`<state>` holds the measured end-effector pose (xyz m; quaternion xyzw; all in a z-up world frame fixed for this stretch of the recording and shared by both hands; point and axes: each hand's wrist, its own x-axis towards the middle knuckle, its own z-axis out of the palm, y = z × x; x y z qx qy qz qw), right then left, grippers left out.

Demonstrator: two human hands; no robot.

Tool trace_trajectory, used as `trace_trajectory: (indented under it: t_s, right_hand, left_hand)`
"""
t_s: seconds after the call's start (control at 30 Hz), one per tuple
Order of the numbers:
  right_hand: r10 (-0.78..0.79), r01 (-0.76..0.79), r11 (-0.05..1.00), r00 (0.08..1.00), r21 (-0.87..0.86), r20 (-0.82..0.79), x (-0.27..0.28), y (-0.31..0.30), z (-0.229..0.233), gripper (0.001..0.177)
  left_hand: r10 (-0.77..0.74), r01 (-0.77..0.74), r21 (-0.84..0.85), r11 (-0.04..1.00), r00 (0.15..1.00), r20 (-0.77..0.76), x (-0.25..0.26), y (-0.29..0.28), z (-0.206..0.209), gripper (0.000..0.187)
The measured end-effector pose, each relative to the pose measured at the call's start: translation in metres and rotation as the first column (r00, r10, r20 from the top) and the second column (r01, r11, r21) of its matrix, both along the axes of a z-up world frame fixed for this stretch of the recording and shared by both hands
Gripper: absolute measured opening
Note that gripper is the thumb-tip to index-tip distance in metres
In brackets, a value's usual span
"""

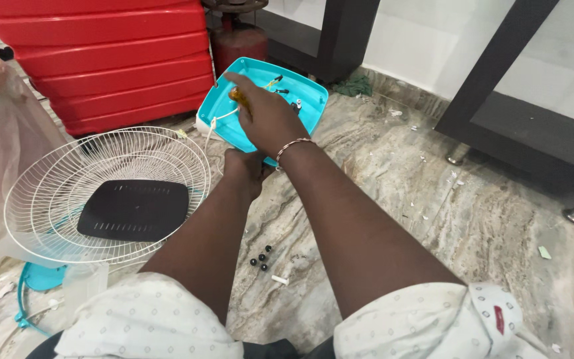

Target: The person disassembles a teal pedestal fan, removes the motor, and uses a screwdriver to adjust internal wiring and components. They then reattach the motor and secure the fan's rear housing.

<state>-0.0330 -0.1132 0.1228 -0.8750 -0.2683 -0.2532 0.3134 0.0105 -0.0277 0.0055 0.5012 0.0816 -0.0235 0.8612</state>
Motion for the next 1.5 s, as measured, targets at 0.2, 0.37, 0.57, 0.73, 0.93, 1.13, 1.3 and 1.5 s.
trace_trajectory:
  t_s: [0.2, 0.37, 0.57, 0.73, 0.93, 1.13, 1.3, 1.5]
  right_hand:
    - [-0.011, 0.019, 0.875, 1.0, 0.483, -0.018, 0.012, -0.013, -0.01, 0.046]
    - [-0.525, 0.378, 0.736, 0.843, 0.561, 0.12, 0.024, -0.044, -0.027, 0.041]
    - [-0.483, 0.682, 0.582, 0.728, 0.442, -0.487, 0.019, -0.047, -0.077, 0.091]
    - [-0.269, 0.626, 0.519, 0.766, 0.583, -0.584, 0.021, -0.038, -0.107, 0.077]
    - [-0.146, 0.539, 0.42, 0.834, 0.73, -0.532, 0.036, -0.039, -0.123, 0.058]
    - [-0.024, 0.417, 0.362, 0.898, 0.834, -0.439, 0.046, -0.049, -0.151, 0.053]
    - [0.063, 0.346, 0.433, 0.909, 0.832, -0.411, 0.056, -0.056, -0.174, 0.051]
    - [0.11, 0.287, 0.517, 0.912, 0.806, -0.395, 0.046, -0.059, -0.207, 0.047]
  left_hand:
    - [-0.022, 0.022, -0.018, 1.0, 0.999, 0.033, -0.004, 0.006, -0.001, 0.03]
    - [-0.038, 0.045, -0.107, 0.993, 0.997, 0.068, -0.006, 0.008, 0.0, 0.04]
    - [0.019, -0.008, -0.132, 0.991, 0.997, 0.079, -0.011, 0.003, 0.002, 0.042]
    - [-0.008, 0.026, -0.144, 0.989, 0.992, 0.128, -0.014, 0.001, 0.0, 0.037]
    - [0.022, -0.006, -0.116, 0.993, 0.99, 0.139, -0.007, -0.003, -0.004, 0.038]
    - [0.015, 0.017, -0.146, 0.989, 0.976, 0.215, 0.0, -0.016, -0.031, 0.043]
    - [0.017, 0.013, -0.142, 0.99, 0.978, 0.206, 0.01, -0.017, -0.068, 0.041]
    - [0.016, 0.004, -0.097, 0.995, 0.978, 0.21, 0.005, -0.013, -0.11, 0.042]
